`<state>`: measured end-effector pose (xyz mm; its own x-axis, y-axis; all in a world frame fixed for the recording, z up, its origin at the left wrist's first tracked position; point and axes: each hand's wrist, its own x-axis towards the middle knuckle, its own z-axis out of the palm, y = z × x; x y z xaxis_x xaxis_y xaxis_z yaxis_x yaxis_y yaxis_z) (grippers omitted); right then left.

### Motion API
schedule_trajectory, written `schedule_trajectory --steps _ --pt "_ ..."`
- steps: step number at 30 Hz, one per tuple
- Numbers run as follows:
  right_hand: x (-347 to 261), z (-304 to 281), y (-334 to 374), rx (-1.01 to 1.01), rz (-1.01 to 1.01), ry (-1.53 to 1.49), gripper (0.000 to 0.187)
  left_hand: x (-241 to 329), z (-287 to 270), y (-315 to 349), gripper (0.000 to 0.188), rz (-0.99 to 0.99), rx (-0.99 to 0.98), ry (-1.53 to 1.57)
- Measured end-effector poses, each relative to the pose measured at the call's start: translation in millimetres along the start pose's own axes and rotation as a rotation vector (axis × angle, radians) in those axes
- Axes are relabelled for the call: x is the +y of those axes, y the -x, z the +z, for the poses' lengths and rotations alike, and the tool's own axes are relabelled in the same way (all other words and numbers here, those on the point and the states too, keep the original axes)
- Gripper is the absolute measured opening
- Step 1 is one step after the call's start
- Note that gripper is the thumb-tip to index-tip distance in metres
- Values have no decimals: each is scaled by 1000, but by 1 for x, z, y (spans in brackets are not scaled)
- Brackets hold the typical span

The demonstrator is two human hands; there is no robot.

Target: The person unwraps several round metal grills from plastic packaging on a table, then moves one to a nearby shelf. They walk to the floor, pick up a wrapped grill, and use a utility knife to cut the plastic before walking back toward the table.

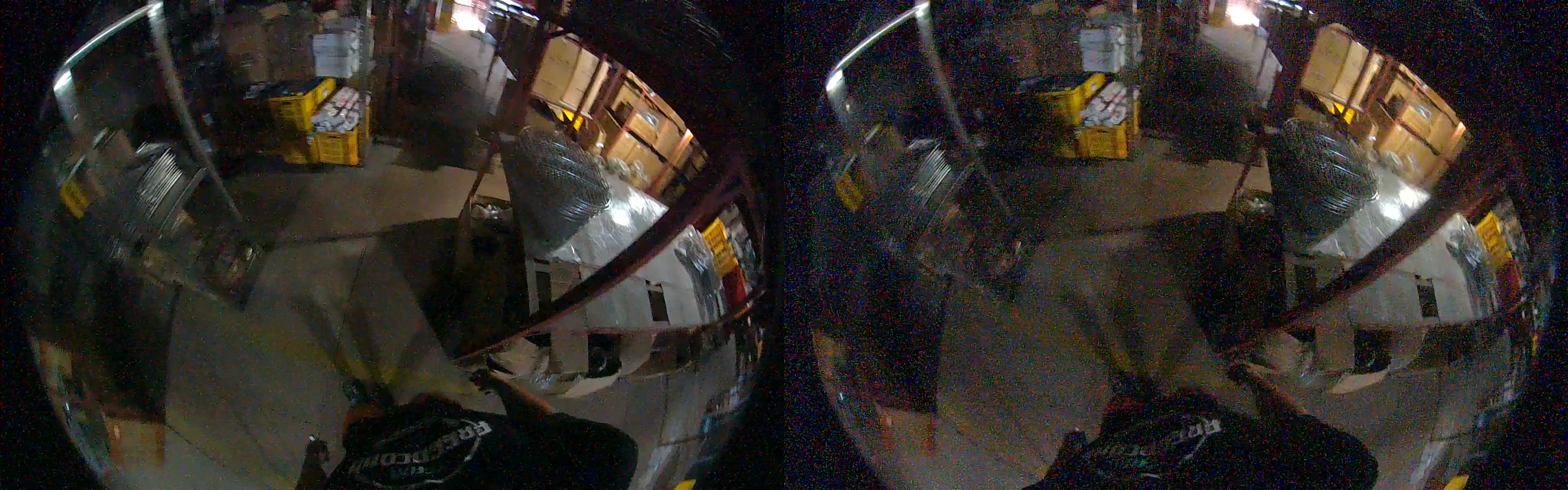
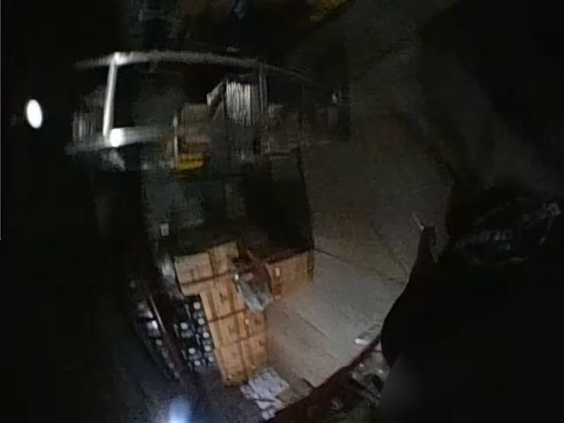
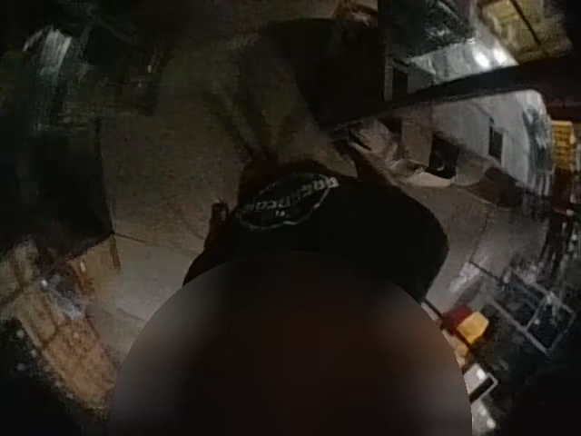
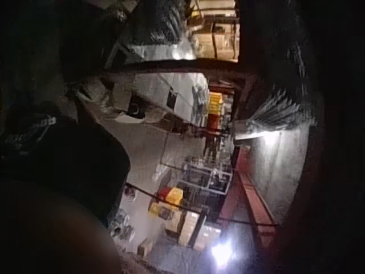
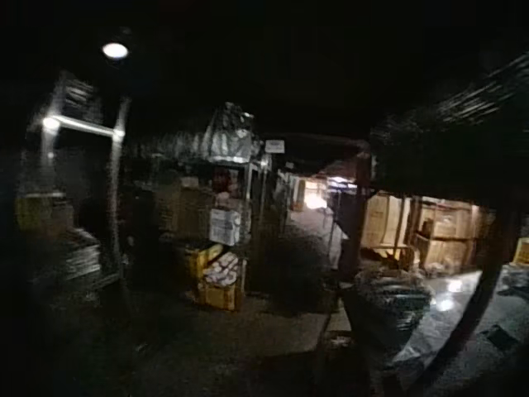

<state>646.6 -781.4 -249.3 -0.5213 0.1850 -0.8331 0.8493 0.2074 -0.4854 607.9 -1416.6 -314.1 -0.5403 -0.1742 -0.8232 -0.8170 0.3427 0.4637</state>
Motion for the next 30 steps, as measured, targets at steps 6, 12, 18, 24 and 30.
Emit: schedule_trajectory --steps 6,12,18,24,30 --pt "-16 -2 -12 24 361 -257 53 320 -79 -159 52 236 101 97" --pt "-97 -75 -115 69 405 -353 54 555 -44 -260 54 349 86 82" --pt "-295 -220 -259 154 184 -208 55 634 56 -285 56 142 -72 -160" --pt "-567 -371 -423 339 -267 -229 56 758 153 -340 57 95 -212 -403" --pt "-634 -438 -496 421 -108 -201 56 993 217 -474 59 177 -257 -513"
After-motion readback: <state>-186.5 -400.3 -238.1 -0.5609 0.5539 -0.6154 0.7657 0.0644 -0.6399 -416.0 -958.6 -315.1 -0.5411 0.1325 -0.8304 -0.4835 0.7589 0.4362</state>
